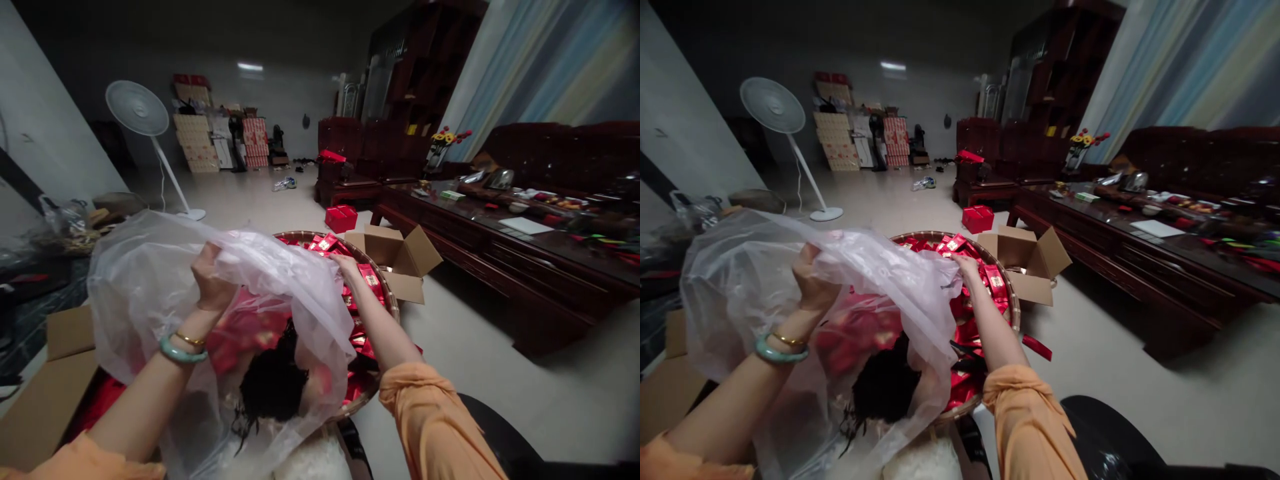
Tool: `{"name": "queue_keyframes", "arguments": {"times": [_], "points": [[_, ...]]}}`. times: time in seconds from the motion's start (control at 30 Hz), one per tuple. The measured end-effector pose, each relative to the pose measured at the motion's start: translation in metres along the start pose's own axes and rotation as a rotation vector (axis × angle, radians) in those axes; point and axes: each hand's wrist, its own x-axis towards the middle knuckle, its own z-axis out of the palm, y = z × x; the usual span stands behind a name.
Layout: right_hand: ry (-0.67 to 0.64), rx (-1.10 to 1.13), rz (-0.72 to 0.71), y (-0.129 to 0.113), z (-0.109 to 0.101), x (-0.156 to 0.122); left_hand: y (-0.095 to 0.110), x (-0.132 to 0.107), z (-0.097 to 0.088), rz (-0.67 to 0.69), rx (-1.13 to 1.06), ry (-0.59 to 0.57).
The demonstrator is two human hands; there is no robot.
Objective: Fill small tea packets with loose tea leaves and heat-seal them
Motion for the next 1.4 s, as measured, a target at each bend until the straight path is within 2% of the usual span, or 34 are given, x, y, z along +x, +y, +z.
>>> {"name": "queue_keyframes", "arguments": {"times": [0.07, 0.13, 0.2, 0.33, 0.43, 0.5, 0.67, 0.77, 0.87, 0.97, 1.0, 1.07, 1.1, 1.13, 1.17, 1.23, 1.3, 1.33, 1.37, 1.4], "points": [[0.048, 0.043, -0.055, -0.009, -0.01, 0.015, -0.012, -0.012, 0.0, 0.076, 0.122, 0.004], [0.1, 0.08, -0.126, -0.02, -0.024, 0.028, -0.024, -0.026, -0.002, 0.195, 0.211, -0.111], [0.157, 0.109, -0.201, -0.032, -0.039, 0.037, -0.032, -0.042, -0.004, 0.277, 0.202, -0.225], [0.201, 0.139, -0.315, -0.056, -0.056, 0.039, -0.031, -0.079, -0.005, 0.582, 0.15, -0.534], [0.153, 0.177, -0.412, -0.071, -0.055, 0.027, -0.023, -0.107, -0.01, 0.669, 0.124, -0.684], [0.107, 0.213, -0.487, -0.079, -0.055, 0.017, -0.022, -0.124, -0.018, 0.686, 0.134, -0.686], [0.14, 0.267, -0.538, -0.083, -0.063, -0.002, -0.025, -0.158, -0.045, 0.769, 0.224, -0.489], [0.136, 0.25, -0.508, -0.079, -0.067, -0.003, -0.022, -0.162, -0.05, 0.735, 0.263, -0.472], [0.137, 0.244, -0.51, -0.075, -0.066, 0.004, -0.018, -0.157, -0.046, 0.713, 0.244, -0.474], [0.103, 0.132, -0.477, -0.078, -0.068, 0.012, -0.018, -0.152, -0.041, 0.722, 0.22, -0.497], [0.139, 0.098, -0.467, -0.081, -0.07, 0.011, -0.019, -0.149, -0.039, 0.725, 0.215, -0.519], [0.308, 0.102, -0.498, -0.09, -0.076, -0.005, -0.02, -0.139, -0.033, 0.688, 0.242, -0.59], [0.426, 0.138, -0.545, -0.096, -0.078, -0.021, -0.019, -0.13, -0.029, 0.661, 0.268, -0.627], [0.423, 0.166, -0.601, -0.102, -0.078, -0.042, -0.017, -0.119, -0.023, 0.585, 0.346, -0.682], [0.338, 0.187, -0.651, -0.107, -0.076, -0.067, -0.012, -0.106, -0.016, 0.499, 0.424, -0.748], [0.007, 0.131, -0.709, -0.114, -0.063, -0.127, 0.001, -0.076, 0.002, 0.349, 0.552, -0.848], [-0.442, -0.097, -0.689, -0.107, -0.039, -0.183, 0.018, -0.046, 0.022, 0.273, 0.606, -0.838], [-0.59, -0.269, -0.66, -0.097, -0.025, -0.206, 0.026, -0.033, 0.03, 0.249, 0.604, -0.81], [-0.668, -0.463, -0.629, -0.085, -0.012, -0.224, 0.033, -0.022, 0.037, 0.212, 0.604, -0.791], [-0.688, -0.66, -0.603, -0.069, 0.0, -0.238, 0.039, -0.015, 0.041, 0.173, 0.61, -0.789]]}}
